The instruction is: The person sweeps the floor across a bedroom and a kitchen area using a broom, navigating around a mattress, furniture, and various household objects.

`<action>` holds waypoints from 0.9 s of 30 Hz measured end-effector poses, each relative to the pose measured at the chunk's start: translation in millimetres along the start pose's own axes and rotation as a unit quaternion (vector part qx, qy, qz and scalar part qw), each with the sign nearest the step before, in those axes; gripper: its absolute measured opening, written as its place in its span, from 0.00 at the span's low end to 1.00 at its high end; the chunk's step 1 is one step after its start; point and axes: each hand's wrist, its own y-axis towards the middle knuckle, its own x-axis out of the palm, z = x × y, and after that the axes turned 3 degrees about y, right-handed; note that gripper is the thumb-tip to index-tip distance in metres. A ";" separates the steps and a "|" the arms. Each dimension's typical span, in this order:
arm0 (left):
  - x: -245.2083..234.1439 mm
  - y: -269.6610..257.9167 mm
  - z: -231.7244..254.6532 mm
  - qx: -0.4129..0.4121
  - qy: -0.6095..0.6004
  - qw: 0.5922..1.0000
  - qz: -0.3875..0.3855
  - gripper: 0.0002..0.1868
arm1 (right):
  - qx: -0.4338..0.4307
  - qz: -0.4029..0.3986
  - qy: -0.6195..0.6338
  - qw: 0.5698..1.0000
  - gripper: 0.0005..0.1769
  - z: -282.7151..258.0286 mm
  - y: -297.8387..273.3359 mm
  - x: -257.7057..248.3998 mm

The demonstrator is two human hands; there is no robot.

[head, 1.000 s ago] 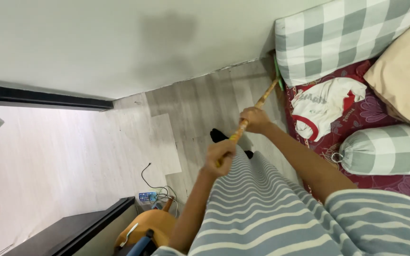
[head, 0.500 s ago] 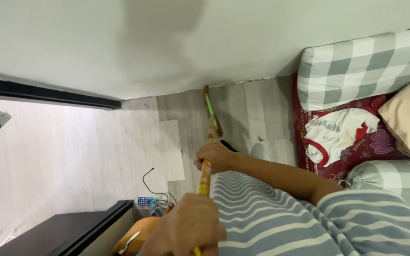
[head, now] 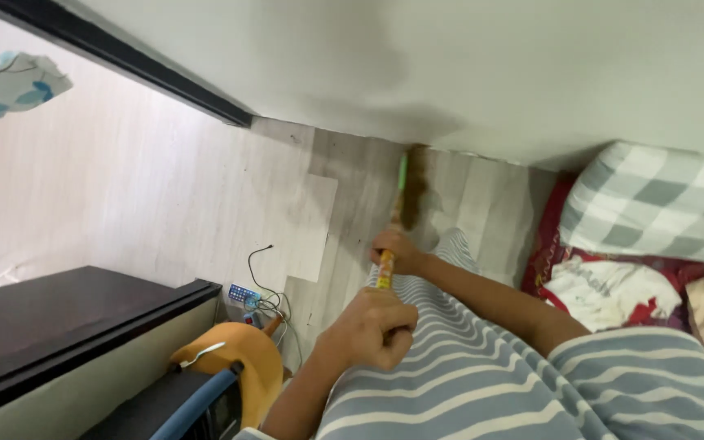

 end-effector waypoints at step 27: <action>21.8 163.9 -107.5 -0.184 0.289 0.862 0.374 0.07 | -0.336 -0.354 0.020 0.873 0.20 88.2 276.1 -54.9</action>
